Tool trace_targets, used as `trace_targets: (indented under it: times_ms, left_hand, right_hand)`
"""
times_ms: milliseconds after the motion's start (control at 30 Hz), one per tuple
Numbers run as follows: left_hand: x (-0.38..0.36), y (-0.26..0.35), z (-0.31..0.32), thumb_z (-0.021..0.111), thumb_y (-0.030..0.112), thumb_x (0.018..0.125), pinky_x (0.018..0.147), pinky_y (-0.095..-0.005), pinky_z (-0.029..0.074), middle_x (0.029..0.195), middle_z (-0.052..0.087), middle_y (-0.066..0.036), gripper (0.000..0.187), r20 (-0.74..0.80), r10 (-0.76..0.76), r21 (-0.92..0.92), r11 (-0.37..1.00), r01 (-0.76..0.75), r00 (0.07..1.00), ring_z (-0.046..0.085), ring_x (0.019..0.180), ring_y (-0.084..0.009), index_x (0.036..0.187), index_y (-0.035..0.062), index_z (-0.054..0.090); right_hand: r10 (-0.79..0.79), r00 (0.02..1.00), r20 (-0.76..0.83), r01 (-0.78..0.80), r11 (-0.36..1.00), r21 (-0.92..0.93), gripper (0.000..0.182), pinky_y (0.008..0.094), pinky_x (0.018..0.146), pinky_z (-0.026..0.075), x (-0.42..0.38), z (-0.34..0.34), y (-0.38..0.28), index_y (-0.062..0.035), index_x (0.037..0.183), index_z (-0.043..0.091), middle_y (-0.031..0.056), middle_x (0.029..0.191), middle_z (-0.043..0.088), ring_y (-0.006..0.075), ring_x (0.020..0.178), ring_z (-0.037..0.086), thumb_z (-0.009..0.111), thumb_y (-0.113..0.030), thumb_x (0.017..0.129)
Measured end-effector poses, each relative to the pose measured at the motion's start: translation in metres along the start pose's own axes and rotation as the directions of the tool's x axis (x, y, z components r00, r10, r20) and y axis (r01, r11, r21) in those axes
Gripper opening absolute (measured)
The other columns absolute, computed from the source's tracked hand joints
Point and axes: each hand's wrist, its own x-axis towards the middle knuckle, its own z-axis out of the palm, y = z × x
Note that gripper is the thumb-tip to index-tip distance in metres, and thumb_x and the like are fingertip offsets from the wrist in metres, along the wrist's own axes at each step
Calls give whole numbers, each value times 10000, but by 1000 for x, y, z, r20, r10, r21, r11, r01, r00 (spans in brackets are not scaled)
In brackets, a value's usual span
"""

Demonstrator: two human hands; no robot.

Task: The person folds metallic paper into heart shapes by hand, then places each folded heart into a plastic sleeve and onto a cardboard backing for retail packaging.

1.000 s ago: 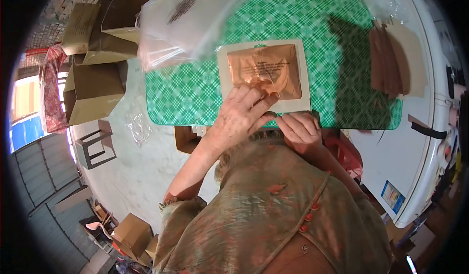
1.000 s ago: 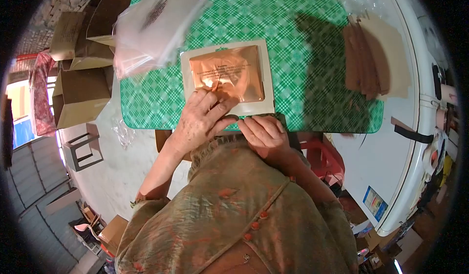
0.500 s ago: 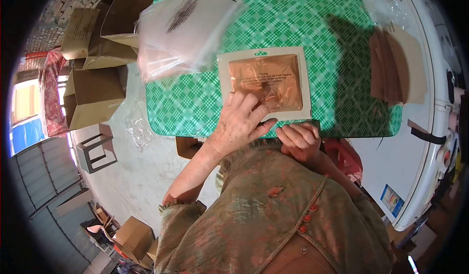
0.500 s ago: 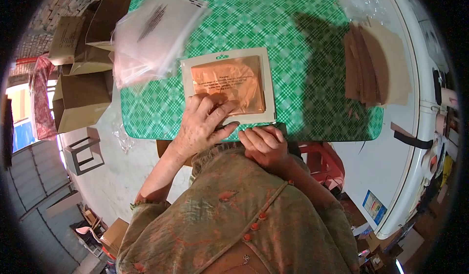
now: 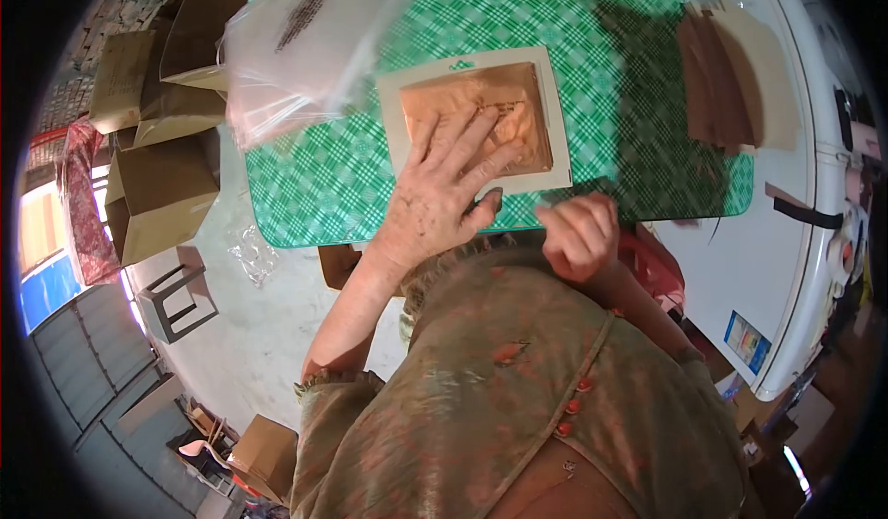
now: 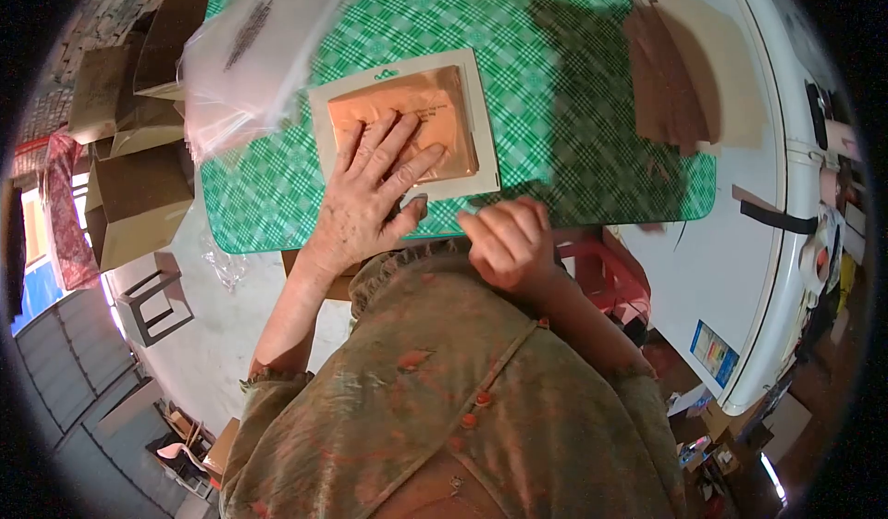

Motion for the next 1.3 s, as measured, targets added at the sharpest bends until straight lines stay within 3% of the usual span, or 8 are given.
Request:
trace_targets:
  times_ms: [67, 167, 367, 667, 900, 1100, 1200, 1300]
  left_hand:
    - [0, 1, -3, 712, 348, 917, 1299, -616, 209, 1687, 414, -117, 667, 56, 2, 20, 1000, -4, 998, 325, 1592, -341, 1560, 258, 558]
    - [1, 3, -4, 675, 450, 960, 1309, -613, 178, 1706, 389, -97, 680, 115, 13, 64, 998, -21, 993, 309, 1599, -335, 1598, 281, 507]
    - [0, 1, 1, 571, 592, 1021, 1311, -612, 165, 1723, 361, -77, 672, 142, 44, 150, 986, -66, 989, 303, 1601, -325, 1621, 307, 470]
    - [-1, 0, 3, 545, 609, 1026, 1311, -609, 162, 1718, 370, -75, 671, 134, 56, 170, 982, -78, 989, 293, 1602, -327, 1622, 312, 466]
    - [-2, 1, 4, 489, 616, 1055, 1313, -602, 172, 1720, 367, -63, 645, 135, 67, 218, 971, -96, 989, 304, 1595, -328, 1625, 316, 458]
    - [-2, -2, 7, 494, 603, 1061, 1302, -602, 194, 1706, 392, -74, 630, 97, 93, 219, 969, -112, 991, 324, 1583, -338, 1617, 307, 476]
    - [-4, -2, 8, 503, 593, 1062, 1300, -600, 200, 1700, 402, -77, 621, 77, 102, 209, 971, -117, 992, 331, 1579, -342, 1613, 305, 483]
    - [-4, -2, 9, 506, 589, 1063, 1300, -595, 205, 1698, 405, -77, 615, 61, 111, 225, 967, -122, 992, 334, 1578, -341, 1609, 306, 489]
  right_hand:
    - [80, 997, -22, -81, 995, -60, 381, 462, 909, 491, 7, -10, 0, -54, 1212, 708, 64, 1124, 642, 260, 1037, 625, 705, -91, 833]
    - [129, 985, 114, -111, 983, -149, 366, 478, 928, 490, 5, -22, -2, -44, 1209, 704, 75, 1153, 651, 279, 1068, 626, 706, -96, 846]
    - [48, 993, 104, -42, 997, -57, 339, 487, 959, 480, -25, -28, -1, -51, 1183, 714, 86, 1153, 650, 293, 1101, 611, 707, -125, 852]
    - [129, 974, 184, -118, 991, -67, 364, 492, 968, 479, -18, -37, -12, -33, 1176, 712, 92, 1140, 641, 300, 1096, 594, 714, -167, 837]
    - [188, 980, 69, -190, 982, 22, 282, 462, 881, 519, -7, -36, -4, -26, 1105, 701, 103, 1084, 641, 314, 983, 632, 742, -33, 826]
    - [111, 984, 137, -118, 992, 39, 293, 407, 840, 526, -1, -41, -1, -26, 1070, 666, 100, 999, 620, 308, 934, 613, 770, 14, 799]
    - [223, 958, 178, -236, 970, 53, 263, 408, 836, 528, 5, -43, 3, -36, 1045, 671, 107, 981, 611, 309, 936, 608, 772, 4, 805]
    - [145, 966, 214, -151, 988, 10, 232, 414, 827, 532, 14, -42, 8, -34, 1003, 645, 109, 935, 579, 307, 922, 594, 762, -1, 806]
